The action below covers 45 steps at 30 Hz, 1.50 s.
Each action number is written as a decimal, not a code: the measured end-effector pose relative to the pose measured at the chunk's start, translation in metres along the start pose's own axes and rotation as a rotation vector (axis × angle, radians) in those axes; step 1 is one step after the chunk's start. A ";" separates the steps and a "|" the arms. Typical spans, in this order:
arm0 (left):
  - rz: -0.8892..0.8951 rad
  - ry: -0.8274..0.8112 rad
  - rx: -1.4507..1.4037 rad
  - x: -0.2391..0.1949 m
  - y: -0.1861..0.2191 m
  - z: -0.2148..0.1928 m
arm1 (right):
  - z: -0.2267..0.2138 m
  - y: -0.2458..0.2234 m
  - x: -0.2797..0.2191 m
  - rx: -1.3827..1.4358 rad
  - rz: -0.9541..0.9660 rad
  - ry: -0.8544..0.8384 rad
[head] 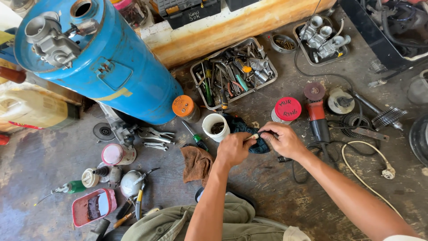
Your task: Repairing and assembling motorcycle engine components using various hand tools
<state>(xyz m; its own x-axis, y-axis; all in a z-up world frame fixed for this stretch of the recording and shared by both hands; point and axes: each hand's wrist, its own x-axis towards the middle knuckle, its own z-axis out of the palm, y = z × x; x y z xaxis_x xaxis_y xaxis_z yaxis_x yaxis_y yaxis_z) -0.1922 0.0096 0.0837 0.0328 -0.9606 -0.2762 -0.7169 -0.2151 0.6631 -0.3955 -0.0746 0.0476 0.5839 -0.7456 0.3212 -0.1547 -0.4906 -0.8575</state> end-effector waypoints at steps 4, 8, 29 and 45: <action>0.036 0.027 0.095 0.002 -0.002 0.003 | 0.005 0.004 0.000 0.010 0.049 -0.018; 0.083 0.081 0.228 -0.001 -0.006 0.010 | 0.006 0.006 -0.003 -0.022 0.197 -0.092; -0.290 0.339 -0.266 0.025 -0.024 0.006 | 0.097 0.029 -0.002 0.354 0.638 0.060; -0.704 0.574 -0.220 0.053 -0.161 0.032 | 0.156 0.098 0.054 0.100 0.837 0.026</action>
<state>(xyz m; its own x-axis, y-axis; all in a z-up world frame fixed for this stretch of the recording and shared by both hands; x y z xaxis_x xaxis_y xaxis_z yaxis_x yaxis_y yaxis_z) -0.0974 -0.0011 -0.0596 0.7907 -0.5233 -0.3177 -0.2546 -0.7531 0.6067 -0.2547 -0.0927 -0.0819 0.2898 -0.8561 -0.4280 -0.4560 0.2697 -0.8482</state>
